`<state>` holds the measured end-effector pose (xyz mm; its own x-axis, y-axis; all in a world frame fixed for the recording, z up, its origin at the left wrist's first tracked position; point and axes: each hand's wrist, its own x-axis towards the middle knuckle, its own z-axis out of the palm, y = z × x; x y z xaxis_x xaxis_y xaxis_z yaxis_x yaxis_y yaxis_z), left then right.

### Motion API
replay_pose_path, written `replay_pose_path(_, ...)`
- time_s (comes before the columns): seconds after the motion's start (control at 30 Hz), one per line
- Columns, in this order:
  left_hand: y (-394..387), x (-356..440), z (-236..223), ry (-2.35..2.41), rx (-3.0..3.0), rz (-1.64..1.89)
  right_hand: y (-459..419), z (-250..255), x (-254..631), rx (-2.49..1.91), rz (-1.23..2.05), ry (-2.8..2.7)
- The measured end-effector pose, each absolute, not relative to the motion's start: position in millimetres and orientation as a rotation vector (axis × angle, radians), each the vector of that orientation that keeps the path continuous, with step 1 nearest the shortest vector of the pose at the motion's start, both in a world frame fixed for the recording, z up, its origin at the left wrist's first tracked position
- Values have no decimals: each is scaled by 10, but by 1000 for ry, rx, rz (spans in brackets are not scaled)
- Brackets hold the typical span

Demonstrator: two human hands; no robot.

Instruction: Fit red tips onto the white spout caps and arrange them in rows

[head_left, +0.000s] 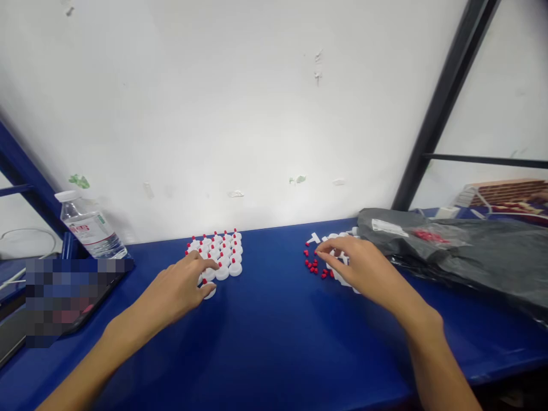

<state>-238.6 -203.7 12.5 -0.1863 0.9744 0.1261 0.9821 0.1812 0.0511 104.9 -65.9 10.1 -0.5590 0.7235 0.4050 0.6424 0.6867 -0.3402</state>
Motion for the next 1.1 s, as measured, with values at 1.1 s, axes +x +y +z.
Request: replay_pose_path(1.1,-959,-1016,-518,-1875,-2425,-830,-762,159,1387,-1443,454,-2429)
